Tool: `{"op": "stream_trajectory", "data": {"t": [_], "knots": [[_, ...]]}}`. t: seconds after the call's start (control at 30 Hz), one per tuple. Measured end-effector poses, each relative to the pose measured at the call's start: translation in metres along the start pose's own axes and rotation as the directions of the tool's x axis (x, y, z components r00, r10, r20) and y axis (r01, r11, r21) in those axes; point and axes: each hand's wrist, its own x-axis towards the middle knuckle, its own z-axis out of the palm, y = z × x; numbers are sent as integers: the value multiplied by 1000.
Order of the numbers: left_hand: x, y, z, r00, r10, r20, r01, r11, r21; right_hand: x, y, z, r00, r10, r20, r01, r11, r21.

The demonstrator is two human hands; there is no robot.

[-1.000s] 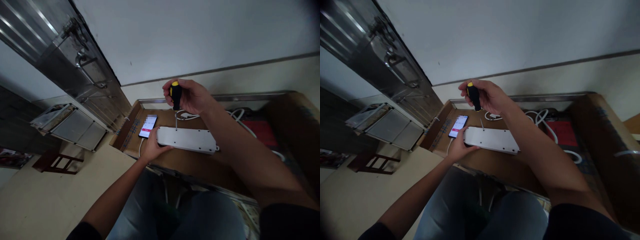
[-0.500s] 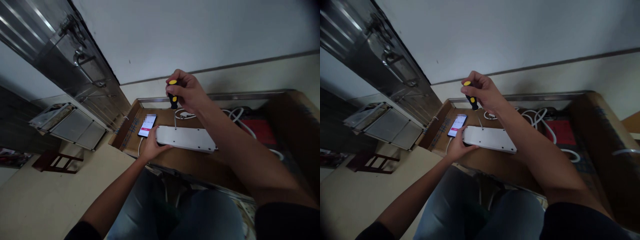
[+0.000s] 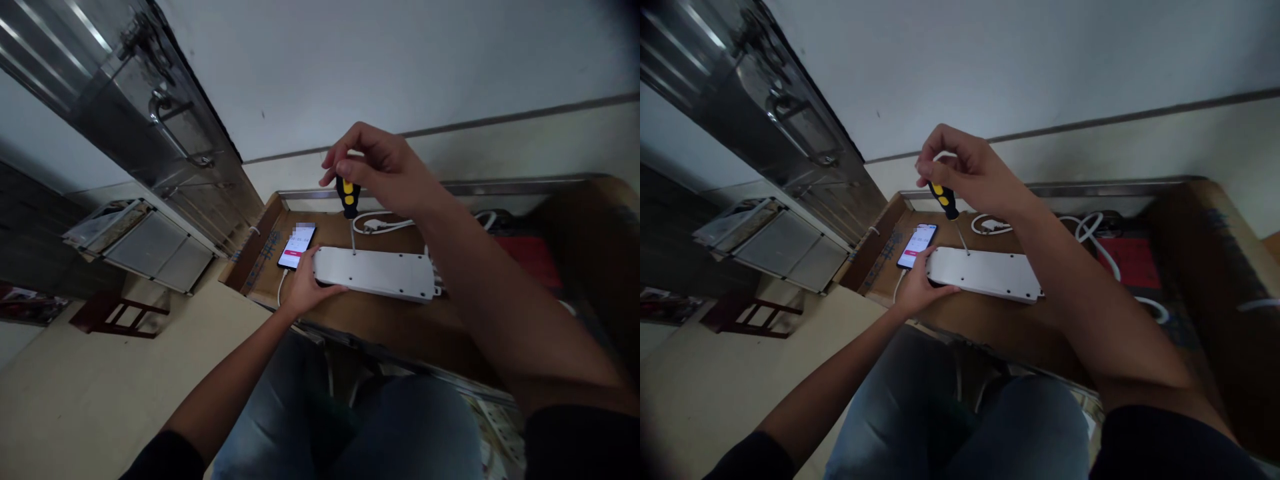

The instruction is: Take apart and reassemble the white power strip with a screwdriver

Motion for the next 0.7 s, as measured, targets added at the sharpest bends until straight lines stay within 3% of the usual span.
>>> {"op": "stream_trajectory", "data": {"t": [0.1, 0.17, 0.7], "knots": [[0, -2, 1, 1000, 25, -11, -25, 1000, 14, 5, 7, 4, 993, 107, -38, -93, 956, 280], [0, -3, 1, 999, 37, -13, -37, 999, 24, 7, 11, 4, 988, 145, -58, -112, 919, 377], [-1, -1, 0, 999, 32, -11, -32, 999, 27, 8, 16, -4, 971, 238, -13, -209, 874, 438]]}}
